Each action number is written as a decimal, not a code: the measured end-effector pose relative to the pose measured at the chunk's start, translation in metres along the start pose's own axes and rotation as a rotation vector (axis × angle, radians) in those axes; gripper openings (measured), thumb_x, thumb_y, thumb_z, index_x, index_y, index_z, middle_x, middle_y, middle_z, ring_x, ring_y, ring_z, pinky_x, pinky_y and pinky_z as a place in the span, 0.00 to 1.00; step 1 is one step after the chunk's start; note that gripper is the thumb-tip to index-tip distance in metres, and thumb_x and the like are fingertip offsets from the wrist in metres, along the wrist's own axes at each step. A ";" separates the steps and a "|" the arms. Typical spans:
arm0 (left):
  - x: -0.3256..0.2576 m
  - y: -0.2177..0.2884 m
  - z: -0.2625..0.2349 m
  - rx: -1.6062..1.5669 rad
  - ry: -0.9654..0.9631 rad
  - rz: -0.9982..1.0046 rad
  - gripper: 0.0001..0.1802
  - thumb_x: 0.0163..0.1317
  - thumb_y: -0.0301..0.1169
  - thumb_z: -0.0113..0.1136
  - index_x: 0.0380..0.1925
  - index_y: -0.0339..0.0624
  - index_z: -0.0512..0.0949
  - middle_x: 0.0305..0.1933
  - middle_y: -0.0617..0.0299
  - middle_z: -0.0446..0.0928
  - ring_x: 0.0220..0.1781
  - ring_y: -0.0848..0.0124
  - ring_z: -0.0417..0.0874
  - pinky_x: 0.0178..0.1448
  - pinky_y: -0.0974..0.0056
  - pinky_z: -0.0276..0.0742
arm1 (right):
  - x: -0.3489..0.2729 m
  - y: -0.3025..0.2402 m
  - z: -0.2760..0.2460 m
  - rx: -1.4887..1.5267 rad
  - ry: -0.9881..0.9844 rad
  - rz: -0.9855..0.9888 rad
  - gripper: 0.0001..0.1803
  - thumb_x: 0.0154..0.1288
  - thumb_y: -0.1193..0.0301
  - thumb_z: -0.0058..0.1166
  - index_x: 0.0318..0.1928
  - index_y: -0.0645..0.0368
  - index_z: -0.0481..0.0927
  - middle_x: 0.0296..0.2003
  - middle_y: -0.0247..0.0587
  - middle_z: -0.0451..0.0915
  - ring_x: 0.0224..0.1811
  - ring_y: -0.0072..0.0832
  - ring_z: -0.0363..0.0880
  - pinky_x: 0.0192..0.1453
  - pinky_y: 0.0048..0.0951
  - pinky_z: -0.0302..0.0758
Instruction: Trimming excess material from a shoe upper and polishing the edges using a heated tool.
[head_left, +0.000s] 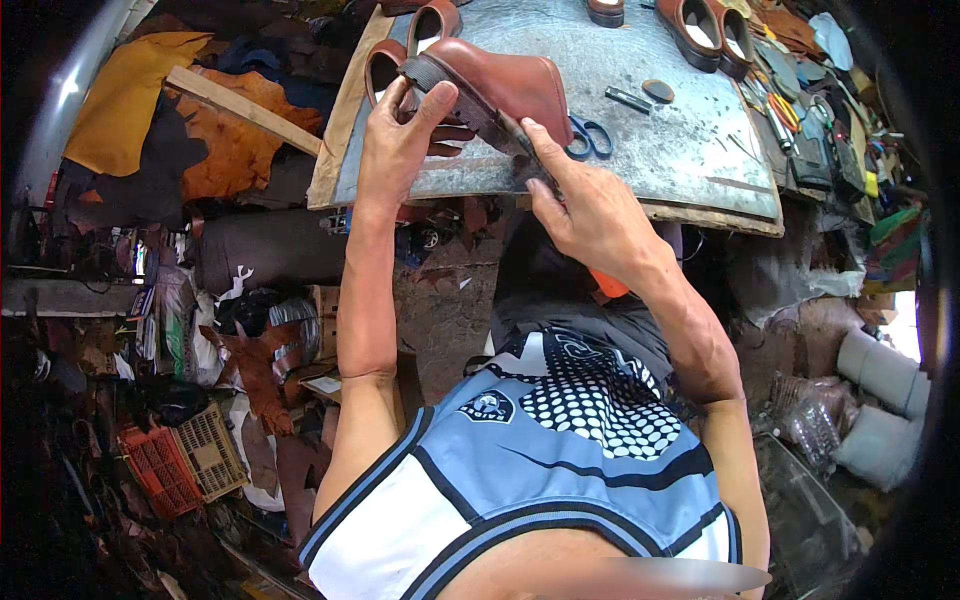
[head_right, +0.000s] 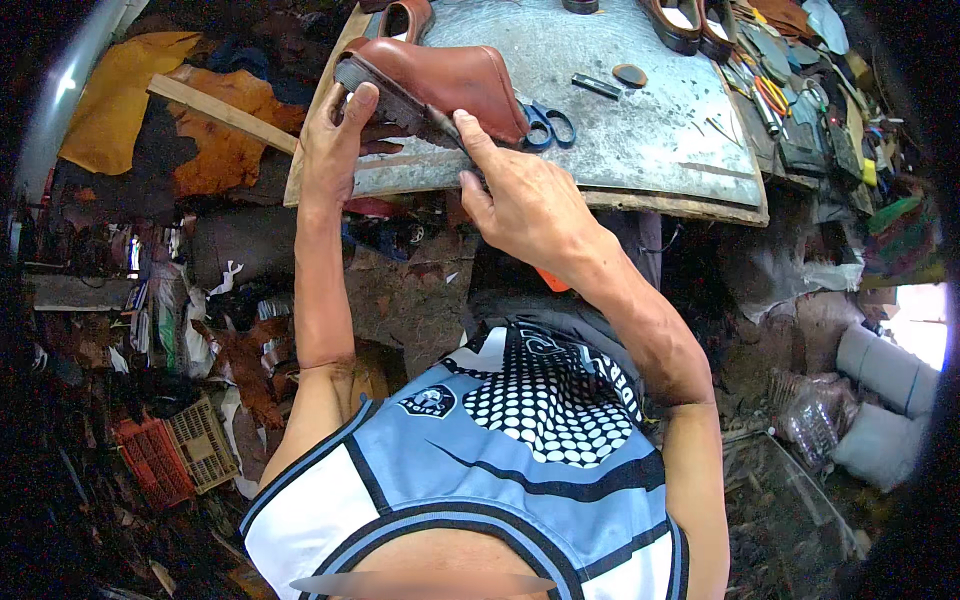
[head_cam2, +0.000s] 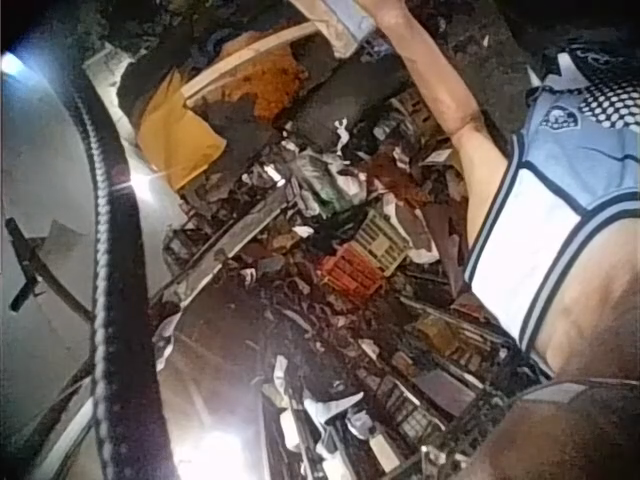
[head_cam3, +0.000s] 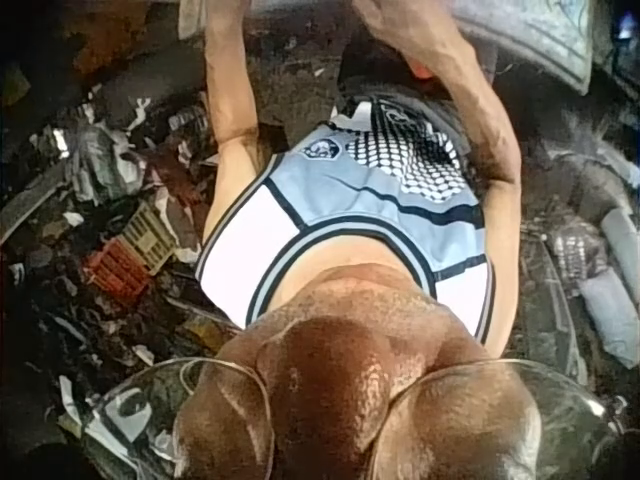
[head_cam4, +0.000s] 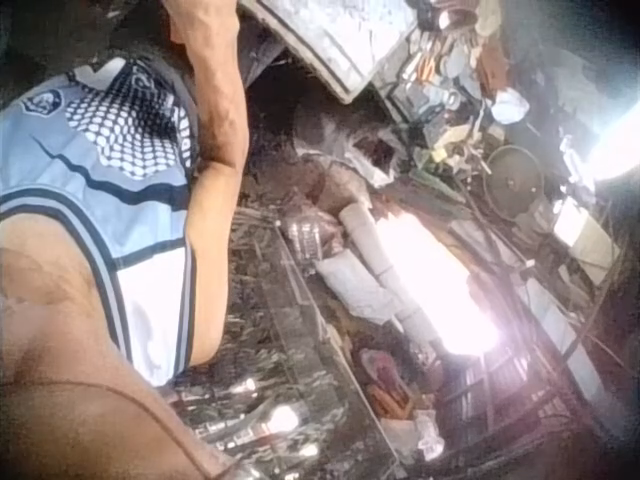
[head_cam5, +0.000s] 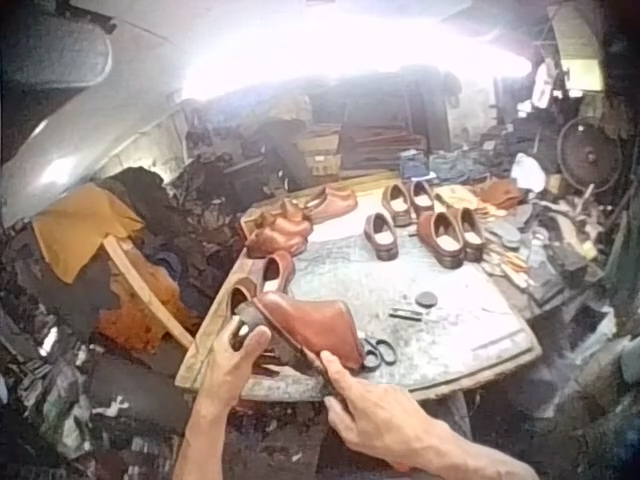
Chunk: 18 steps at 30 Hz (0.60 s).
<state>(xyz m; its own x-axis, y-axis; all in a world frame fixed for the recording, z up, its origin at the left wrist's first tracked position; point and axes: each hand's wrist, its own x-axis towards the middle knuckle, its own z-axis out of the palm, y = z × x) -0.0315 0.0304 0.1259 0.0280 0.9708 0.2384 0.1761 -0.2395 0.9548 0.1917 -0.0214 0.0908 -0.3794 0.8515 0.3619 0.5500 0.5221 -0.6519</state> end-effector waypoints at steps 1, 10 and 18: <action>0.000 0.001 -0.002 0.060 -0.001 -0.024 0.43 0.58 0.64 0.66 0.57 0.36 0.76 0.46 0.56 0.82 0.45 0.68 0.88 0.49 0.64 0.88 | 0.005 -0.003 -0.004 -0.010 -0.069 0.044 0.36 0.71 0.67 0.51 0.76 0.58 0.57 0.42 0.64 0.82 0.44 0.59 0.82 0.50 0.51 0.76; 0.011 -0.003 -0.007 -0.018 -0.011 -0.035 0.38 0.59 0.57 0.70 0.54 0.35 0.75 0.38 0.53 0.85 0.34 0.66 0.91 0.32 0.68 0.88 | 0.033 -0.001 -0.002 -0.016 0.017 -0.043 0.37 0.70 0.68 0.52 0.77 0.55 0.56 0.36 0.65 0.82 0.37 0.60 0.82 0.45 0.52 0.76; 0.020 -0.006 -0.011 -0.032 -0.062 -0.043 0.36 0.59 0.54 0.71 0.53 0.34 0.76 0.39 0.53 0.85 0.35 0.66 0.90 0.33 0.67 0.88 | 0.049 -0.015 -0.018 -0.091 -0.050 -0.046 0.36 0.70 0.65 0.50 0.76 0.54 0.56 0.42 0.62 0.84 0.43 0.57 0.84 0.50 0.53 0.79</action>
<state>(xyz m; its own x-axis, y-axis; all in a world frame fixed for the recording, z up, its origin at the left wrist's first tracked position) -0.0424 0.0512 0.1265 0.0824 0.9791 0.1861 0.1466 -0.1966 0.9695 0.1778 0.0135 0.1302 -0.4414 0.8240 0.3552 0.5952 0.5651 -0.5713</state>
